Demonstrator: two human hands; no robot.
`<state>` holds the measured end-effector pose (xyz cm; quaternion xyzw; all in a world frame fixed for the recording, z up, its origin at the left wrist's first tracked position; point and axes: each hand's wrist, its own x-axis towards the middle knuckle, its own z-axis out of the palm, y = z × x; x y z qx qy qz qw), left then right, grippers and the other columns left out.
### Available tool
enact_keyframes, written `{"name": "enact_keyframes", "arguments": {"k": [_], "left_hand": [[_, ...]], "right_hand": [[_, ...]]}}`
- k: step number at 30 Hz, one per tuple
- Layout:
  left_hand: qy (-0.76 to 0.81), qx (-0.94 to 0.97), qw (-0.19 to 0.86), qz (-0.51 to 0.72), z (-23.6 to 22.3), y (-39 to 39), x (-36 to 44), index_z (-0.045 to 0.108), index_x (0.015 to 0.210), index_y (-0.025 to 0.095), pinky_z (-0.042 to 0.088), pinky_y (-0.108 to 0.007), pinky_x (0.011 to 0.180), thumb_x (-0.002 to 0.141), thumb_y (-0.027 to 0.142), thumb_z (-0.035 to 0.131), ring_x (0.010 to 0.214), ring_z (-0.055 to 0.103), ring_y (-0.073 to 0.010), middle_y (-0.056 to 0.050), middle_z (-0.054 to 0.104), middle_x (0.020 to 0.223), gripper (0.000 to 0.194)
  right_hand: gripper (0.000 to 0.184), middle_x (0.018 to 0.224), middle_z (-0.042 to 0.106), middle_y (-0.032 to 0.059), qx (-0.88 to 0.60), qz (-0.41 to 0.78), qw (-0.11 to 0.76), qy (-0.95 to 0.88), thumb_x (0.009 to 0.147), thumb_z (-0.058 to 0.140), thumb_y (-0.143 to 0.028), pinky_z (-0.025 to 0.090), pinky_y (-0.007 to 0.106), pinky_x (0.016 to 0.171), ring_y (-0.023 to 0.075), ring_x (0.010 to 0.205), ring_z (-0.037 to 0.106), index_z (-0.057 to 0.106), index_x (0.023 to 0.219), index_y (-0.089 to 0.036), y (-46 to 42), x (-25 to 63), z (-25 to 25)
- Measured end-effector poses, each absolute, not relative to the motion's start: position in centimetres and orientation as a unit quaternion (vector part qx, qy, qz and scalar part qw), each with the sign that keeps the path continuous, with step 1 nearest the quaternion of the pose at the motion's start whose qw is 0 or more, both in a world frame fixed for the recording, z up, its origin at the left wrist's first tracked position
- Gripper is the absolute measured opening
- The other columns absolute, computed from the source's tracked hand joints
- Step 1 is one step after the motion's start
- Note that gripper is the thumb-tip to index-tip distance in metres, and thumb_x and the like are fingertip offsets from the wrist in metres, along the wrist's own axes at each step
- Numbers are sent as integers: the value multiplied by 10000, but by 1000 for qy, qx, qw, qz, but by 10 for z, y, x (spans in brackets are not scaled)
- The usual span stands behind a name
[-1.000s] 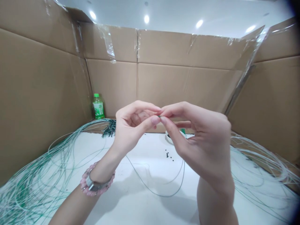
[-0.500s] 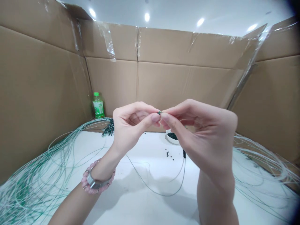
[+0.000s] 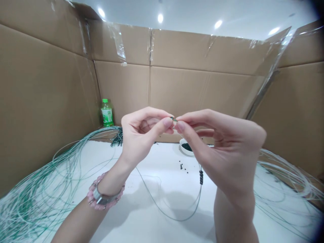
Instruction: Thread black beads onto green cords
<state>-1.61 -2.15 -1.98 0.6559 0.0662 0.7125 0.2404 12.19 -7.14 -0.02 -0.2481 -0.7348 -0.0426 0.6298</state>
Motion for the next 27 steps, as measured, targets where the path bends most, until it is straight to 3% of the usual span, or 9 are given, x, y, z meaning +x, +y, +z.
{"name": "enact_keyframes", "arguments": {"k": [27], "left_hand": [[70,660,238,709,-20,-22,-12,716,777,211,530,-164,515,768,168,689,561,631,-67,20,693,678,52]], "right_hand": [[132,682,658,-56,-263,-86,617,-737,779,635,-93,564,158,546,85,606,639,627,749,-222,-70,122,1]]}}
